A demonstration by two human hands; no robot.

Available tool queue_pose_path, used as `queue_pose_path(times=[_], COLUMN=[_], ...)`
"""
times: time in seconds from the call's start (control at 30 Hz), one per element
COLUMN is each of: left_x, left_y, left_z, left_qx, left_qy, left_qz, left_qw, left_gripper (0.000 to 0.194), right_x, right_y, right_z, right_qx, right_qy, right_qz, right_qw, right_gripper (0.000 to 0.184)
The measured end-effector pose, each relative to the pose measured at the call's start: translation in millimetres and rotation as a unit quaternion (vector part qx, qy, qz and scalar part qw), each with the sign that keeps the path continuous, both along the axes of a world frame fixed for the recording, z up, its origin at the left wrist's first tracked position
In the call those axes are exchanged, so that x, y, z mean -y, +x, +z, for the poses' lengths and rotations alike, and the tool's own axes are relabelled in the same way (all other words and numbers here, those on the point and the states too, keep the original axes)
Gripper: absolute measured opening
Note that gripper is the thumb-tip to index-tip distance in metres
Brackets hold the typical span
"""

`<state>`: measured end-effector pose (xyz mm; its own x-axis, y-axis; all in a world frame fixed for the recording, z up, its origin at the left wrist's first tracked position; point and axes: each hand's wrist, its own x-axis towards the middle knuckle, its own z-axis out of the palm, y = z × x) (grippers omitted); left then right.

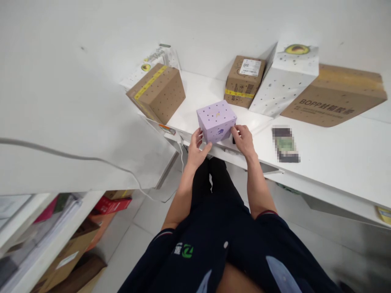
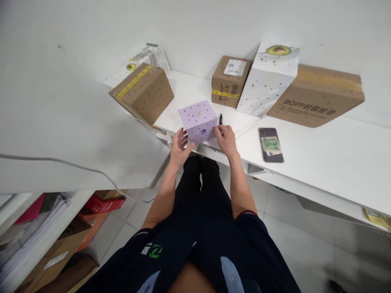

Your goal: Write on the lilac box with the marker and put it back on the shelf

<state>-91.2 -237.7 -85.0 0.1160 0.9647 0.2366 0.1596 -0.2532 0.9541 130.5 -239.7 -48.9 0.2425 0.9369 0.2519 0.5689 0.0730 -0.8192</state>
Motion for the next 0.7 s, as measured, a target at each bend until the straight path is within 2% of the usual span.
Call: queue_pose_path(times=[0.07, 0.13, 0.2, 0.27, 0.37, 0.47, 0.53, 0.6, 0.63, 0.7], left_x=[-2.5, -7.1, -14.5, -24.4, -40.6, -50.4, -50.3, -45.5, -42.1, -34.5], left_y=[-2.0, -5.7, -9.2, -10.1, -5.0, 3.4, 6.9, 7.5, 6.9, 5.0], left_z=[-0.2, -0.3, -0.6, -1.7, -5.6, -10.5, -12.0, -10.5, -8.6, -2.7], left_qx=[-0.011, -0.024, -0.038, -0.055, -0.071, -0.05, -0.039, -0.035, -0.032, -0.021], left_qy=[0.001, -0.001, -0.002, -0.003, -0.001, 0.004, 0.004, 0.002, 0.0, -0.004], left_qz=[0.002, 0.007, 0.008, -0.002, -0.036, -0.064, -0.051, -0.026, -0.02, -0.024], left_qw=[1.0, 1.0, 0.999, 0.998, 0.997, 0.997, 0.998, 0.999, 0.999, 0.999], left_gripper=[0.094, 0.1, 0.11, 0.12, 0.134, 0.138, 0.136, 0.132, 0.13, 0.124], right_x=[-4.7, -7.5, -9.8, -12.0, -14.3, -13.2, -9.4, -2.4, 2.3, 13.9], right_y=[5.0, 9.3, 11.7, 11.6, 9.7, 11.1, 15.2, 21.2, 24.4, 30.5], right_z=[-4.7, -11.2, -18.9, -26.3, -33.0, -33.1, -31.4, -29.9, -29.4, -29.0], right_qx=[0.003, 0.017, 0.046, 0.085, 0.128, 0.109, 0.024, -0.146, -0.252, -0.45], right_qy=[0.003, -0.004, -0.024, -0.053, -0.083, -0.086, -0.071, -0.052, -0.047, -0.045], right_qz=[-0.004, -0.042, -0.074, -0.076, -0.062, -0.077, -0.098, -0.104, -0.096, -0.065], right_qw=[1.0, 0.999, 0.996, 0.992, 0.986, 0.987, 0.992, 0.982, 0.962, 0.89], right_gripper=[0.03, 0.031, 0.041, 0.053, 0.059, 0.062, 0.06, 0.057, 0.055, 0.049])
